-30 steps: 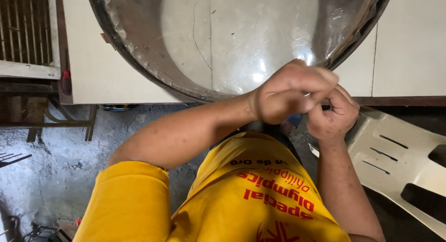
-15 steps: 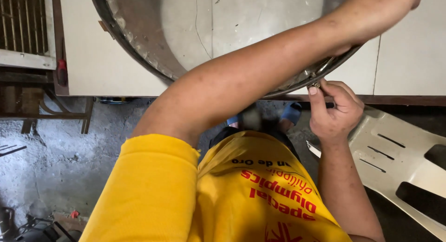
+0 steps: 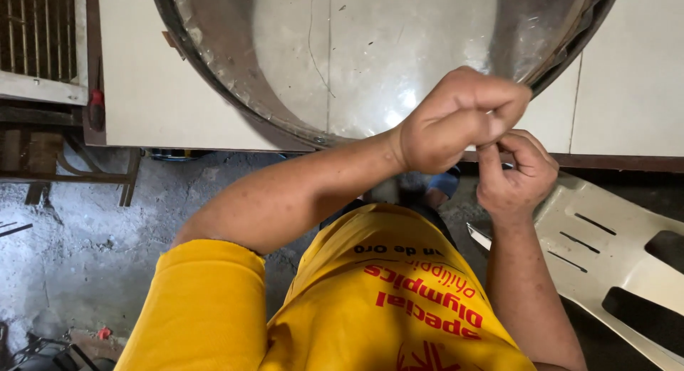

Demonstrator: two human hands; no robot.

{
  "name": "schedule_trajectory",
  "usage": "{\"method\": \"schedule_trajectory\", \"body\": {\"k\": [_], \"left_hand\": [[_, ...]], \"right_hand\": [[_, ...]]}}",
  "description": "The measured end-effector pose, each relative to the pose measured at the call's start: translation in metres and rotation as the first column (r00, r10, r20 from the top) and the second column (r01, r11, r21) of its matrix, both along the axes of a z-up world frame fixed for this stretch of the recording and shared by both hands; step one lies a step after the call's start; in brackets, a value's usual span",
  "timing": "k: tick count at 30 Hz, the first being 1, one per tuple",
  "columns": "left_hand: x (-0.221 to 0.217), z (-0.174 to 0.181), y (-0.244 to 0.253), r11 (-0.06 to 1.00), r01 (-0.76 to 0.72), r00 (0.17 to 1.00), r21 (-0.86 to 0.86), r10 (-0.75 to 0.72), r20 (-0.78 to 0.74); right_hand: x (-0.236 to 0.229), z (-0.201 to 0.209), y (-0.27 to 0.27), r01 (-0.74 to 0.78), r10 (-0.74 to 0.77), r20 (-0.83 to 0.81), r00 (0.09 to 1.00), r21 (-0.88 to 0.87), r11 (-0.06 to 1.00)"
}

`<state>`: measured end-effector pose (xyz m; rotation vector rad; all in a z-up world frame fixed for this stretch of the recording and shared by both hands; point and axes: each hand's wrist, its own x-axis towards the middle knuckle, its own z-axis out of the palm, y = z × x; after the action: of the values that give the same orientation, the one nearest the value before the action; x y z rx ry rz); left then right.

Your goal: The person assembles a drum by attaching a metal rim to the drumhead using bolts and nuts. They use a wrench to tighten the bolts around the rim and then secure the nuts by hand.

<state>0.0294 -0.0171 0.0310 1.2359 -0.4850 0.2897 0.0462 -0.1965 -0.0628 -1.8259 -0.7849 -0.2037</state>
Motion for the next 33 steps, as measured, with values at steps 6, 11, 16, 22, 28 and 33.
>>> {"method": "schedule_trajectory", "body": {"k": [6, 11, 16, 22, 28, 33], "left_hand": [[-0.008, 0.000, 0.000, 0.998, -0.004, 0.980, 0.056, -0.007, 0.197], [0.006, -0.019, -0.007, 0.990, 0.092, 0.960, -0.110, -0.059, 0.274], [0.010, -0.021, -0.006, 0.982, 0.163, 0.967, -0.090, -0.141, 0.212], [0.035, -0.004, -0.017, 0.990, -0.013, 1.000, 0.143, 0.012, 0.006], [0.094, 0.005, -0.047, 0.905, -0.310, 0.890, 0.292, 0.384, -0.244], [0.156, -0.056, -0.063, 0.894, -0.311, 0.822, 0.322, 0.424, -0.380]], "right_hand": [[0.002, -0.002, 0.000, 0.010, -0.010, 0.022, 1.000, 0.009, 1.000], [0.016, -0.020, -0.010, -0.080, 0.078, 0.019, 0.997, 0.122, 0.989], [0.017, -0.024, -0.011, -0.084, 0.079, 0.045, 0.996, 0.132, 0.988], [0.002, -0.006, -0.003, 0.057, -0.055, 0.042, 0.998, -0.048, 0.997], [0.001, -0.006, -0.002, 0.031, -0.029, 0.057, 0.998, -0.027, 0.999], [0.001, -0.010, -0.003, 0.045, -0.042, 0.081, 0.996, -0.027, 0.999]]}}
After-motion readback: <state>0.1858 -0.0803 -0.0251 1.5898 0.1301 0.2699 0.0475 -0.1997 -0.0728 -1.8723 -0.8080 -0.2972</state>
